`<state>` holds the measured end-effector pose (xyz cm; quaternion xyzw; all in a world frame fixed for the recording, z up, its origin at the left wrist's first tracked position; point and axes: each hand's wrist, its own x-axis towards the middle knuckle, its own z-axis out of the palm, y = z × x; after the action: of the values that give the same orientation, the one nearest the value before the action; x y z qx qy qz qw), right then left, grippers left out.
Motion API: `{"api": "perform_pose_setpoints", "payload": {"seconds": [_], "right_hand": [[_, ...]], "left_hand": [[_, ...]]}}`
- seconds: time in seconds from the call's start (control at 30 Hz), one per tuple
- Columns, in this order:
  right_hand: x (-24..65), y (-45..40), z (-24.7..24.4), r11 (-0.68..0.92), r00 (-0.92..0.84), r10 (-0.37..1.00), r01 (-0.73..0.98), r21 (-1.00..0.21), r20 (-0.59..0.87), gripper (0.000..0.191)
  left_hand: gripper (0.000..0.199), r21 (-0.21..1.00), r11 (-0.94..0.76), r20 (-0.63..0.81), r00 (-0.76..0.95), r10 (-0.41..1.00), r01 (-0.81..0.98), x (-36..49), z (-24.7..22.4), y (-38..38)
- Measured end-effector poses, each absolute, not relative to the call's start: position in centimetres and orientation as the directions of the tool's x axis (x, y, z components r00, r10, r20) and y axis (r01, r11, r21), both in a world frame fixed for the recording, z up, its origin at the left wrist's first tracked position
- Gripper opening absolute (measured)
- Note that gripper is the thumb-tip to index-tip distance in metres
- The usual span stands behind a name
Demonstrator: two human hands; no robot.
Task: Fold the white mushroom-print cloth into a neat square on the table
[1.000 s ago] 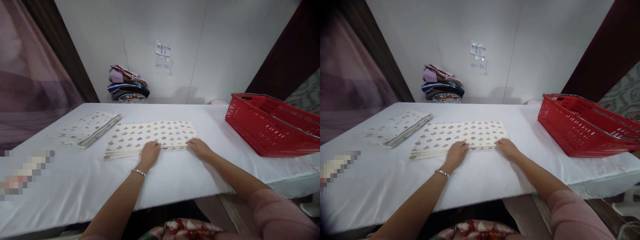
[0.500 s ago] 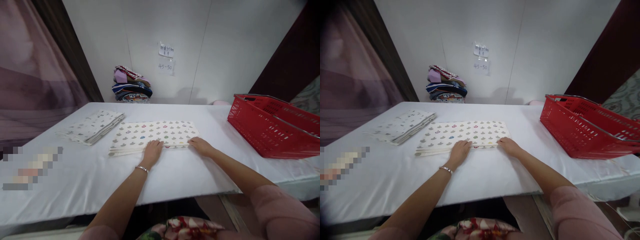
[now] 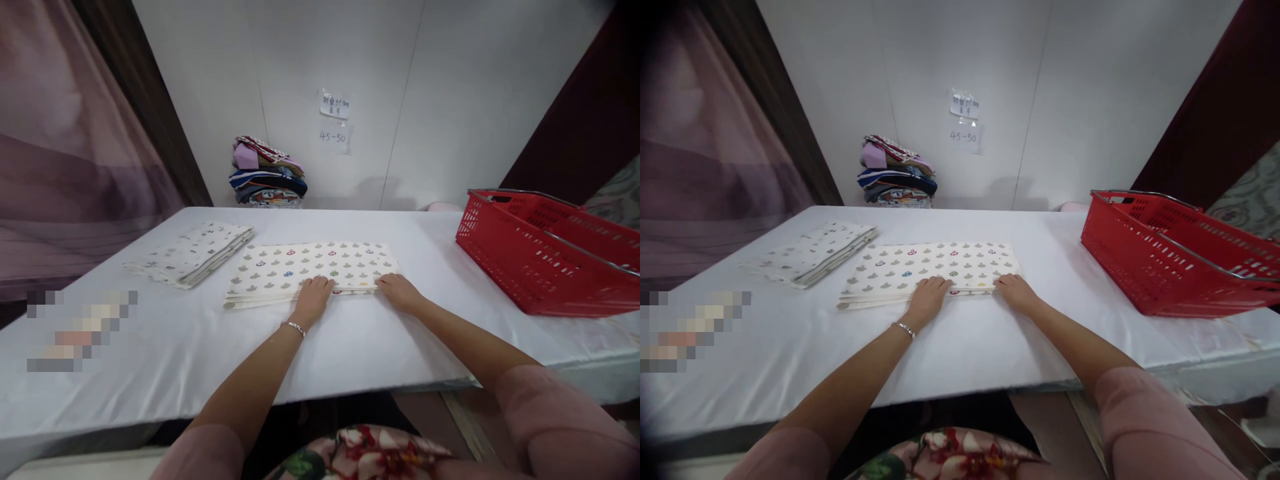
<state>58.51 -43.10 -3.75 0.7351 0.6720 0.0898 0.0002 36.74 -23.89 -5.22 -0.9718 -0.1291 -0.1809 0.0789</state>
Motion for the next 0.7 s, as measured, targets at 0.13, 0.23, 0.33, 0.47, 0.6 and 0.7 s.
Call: {"api": "perform_pose_setpoints", "payload": {"seconds": [0.13, 0.23, 0.33, 0.47, 0.6, 0.7], "right_hand": [[59.0, -42.7, -3.6, -0.093, 0.082, 0.991, 0.99, 0.101, 0.11, 0.042], [59.6, -42.4, -3.5, -0.081, 0.073, 0.99, 0.995, 0.062, 0.122, 0.044], [59.9, -42.4, -3.6, -0.08, 0.076, 0.985, 0.997, 0.021, 0.155, 0.046], [59.9, -42.6, -3.7, -0.066, 0.066, 0.979, 0.998, -0.007, 0.192, 0.047], [58.8, -42.5, -3.8, -0.045, 0.05, 0.971, 0.999, -0.028, 0.235, 0.042], [57.5, -41.8, -3.9, -0.037, 0.041, 0.963, 0.999, -0.023, 0.265, 0.037]], "left_hand": [[0.028, -0.136, -0.965, 0.359, 0.919, 0.163, 0.224, 37.6, -4.8, -24.3], [0.025, -0.154, -0.967, 0.351, 0.926, 0.137, 0.202, 38.1, -4.4, -24.5], [0.02, -0.168, -0.967, 0.353, 0.928, 0.122, 0.191, 38.3, -4.1, -24.7], [0.02, -0.17, -0.966, 0.341, 0.931, 0.129, 0.196, 38.5, -4.4, -24.6], [0.022, -0.094, -0.969, 0.335, 0.924, 0.186, 0.23, 38.9, -5.0, -24.3], [0.024, -0.01, -0.965, 0.317, 0.916, 0.245, 0.262, 39.0, -4.9, -24.0]]}}
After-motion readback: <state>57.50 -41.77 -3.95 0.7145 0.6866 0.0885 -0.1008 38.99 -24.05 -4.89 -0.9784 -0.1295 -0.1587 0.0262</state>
